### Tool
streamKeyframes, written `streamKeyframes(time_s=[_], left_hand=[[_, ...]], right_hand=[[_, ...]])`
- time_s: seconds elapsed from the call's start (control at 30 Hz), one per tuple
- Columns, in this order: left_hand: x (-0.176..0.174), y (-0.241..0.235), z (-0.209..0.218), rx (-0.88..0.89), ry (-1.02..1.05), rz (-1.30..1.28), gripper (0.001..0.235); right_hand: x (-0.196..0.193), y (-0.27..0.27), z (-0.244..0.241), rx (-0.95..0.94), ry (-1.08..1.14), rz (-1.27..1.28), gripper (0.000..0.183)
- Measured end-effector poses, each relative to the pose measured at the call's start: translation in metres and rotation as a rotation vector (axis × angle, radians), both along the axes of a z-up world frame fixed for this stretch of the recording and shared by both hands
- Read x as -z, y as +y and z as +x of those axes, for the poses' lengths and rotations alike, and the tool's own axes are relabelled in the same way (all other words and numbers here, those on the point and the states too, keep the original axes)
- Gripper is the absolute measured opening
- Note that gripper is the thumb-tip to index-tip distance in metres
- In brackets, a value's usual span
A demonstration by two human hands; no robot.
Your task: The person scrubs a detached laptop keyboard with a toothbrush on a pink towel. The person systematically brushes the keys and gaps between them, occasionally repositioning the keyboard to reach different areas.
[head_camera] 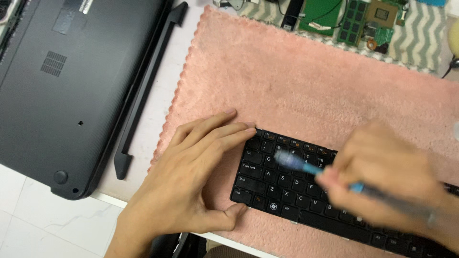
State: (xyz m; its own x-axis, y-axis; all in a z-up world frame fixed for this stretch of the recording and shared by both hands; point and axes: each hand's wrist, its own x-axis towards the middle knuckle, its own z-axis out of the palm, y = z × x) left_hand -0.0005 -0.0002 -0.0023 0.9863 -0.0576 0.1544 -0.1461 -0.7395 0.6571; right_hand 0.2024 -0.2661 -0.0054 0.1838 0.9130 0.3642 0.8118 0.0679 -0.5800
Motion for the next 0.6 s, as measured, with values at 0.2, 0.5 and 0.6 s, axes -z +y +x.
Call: streamKeyframes(time_s=[0.2,0.5,0.6], left_hand=[[0.000,0.000,0.001,0.007,-0.010,-0.001,0.102],[0.001,0.000,0.002,-0.001,-0.022,0.000,0.099],[-0.001,0.000,0.001,-0.003,-0.017,0.002,0.097]], right_hand=[[-0.001,0.005,0.004,-0.002,-0.008,-0.010,0.032],[-0.002,0.005,-0.001,0.092,-0.018,0.011,0.036],[0.003,-0.001,0.003,0.074,-0.014,0.010,0.034]])
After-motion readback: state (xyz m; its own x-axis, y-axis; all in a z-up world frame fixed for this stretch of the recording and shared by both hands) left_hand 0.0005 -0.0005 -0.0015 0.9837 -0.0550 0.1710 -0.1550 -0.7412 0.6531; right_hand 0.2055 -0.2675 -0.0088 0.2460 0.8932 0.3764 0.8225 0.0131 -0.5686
